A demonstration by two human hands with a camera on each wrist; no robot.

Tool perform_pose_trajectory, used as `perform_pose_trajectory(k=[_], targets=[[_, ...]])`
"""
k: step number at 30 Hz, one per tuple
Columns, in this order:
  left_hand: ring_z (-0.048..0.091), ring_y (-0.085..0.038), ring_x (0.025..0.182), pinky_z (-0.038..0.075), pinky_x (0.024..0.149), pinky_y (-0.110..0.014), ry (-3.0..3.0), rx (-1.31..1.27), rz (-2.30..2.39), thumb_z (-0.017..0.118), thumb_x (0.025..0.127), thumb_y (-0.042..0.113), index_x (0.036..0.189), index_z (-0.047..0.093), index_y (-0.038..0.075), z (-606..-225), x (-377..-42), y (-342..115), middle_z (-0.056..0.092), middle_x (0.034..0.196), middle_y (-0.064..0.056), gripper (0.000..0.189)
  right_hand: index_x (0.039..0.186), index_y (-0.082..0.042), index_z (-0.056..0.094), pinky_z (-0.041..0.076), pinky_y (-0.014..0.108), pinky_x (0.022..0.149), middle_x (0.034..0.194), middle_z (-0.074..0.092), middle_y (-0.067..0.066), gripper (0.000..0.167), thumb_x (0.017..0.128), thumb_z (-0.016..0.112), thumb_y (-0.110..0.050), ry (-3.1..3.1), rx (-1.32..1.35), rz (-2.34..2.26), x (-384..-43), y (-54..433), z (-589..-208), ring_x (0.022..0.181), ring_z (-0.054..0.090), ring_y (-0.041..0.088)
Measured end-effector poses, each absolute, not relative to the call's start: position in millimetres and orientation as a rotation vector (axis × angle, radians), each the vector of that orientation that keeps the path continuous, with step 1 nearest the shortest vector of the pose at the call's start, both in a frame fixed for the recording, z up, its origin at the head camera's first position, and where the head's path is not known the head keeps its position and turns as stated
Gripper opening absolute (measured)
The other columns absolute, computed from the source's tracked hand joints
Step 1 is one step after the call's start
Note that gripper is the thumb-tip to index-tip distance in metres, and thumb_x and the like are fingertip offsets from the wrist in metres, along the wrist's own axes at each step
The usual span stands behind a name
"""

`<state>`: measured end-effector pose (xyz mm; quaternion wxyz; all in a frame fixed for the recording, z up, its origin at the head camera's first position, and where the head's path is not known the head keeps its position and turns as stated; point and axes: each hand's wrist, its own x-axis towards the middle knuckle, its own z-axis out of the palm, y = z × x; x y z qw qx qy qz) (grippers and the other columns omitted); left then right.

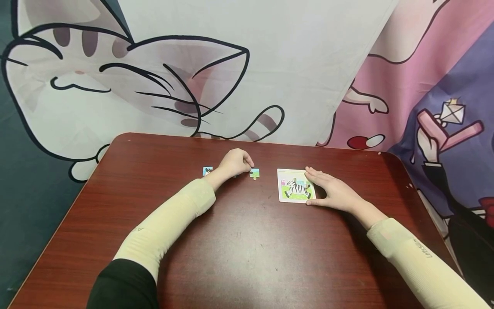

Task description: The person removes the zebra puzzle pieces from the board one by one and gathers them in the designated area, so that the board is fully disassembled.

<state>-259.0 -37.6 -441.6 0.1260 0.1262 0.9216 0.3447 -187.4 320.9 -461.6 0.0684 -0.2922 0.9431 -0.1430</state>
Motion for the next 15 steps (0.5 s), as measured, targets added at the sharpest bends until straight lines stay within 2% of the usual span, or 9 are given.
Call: perform_pose_trajectory(k=[10,15], targets=[[0.058,-0.010,0.066,0.049,0.071,-0.024,2.687,0.363,1.004,0.071,0.093,0.004,0.097,0.082,0.009,-444.6,-258.6,-37.8,0.081,0.094,-0.007,0.013,0.160,0.000,0.043,0.033,0.059,0.125,0.168,0.041,0.021,0.096,0.085,0.087,-0.044,2.860,-0.914,-0.442,-185.8,318.3,-459.4,0.155,0.042,0.040],[0.057,-0.009,0.068,0.048,0.071,-0.023,2.693,0.361,1.004,0.070,0.094,0.005,0.099,0.082,0.008,-443.7,-258.8,-37.9,0.082,0.097,-0.007,0.014,0.159,-0.001,0.045,0.033,0.060,0.124,0.167,0.042,0.021,0.096,0.085,0.088,-0.043,2.867,-0.913,-0.467,-186.1,318.4,-459.3,0.154,0.042,0.041]])
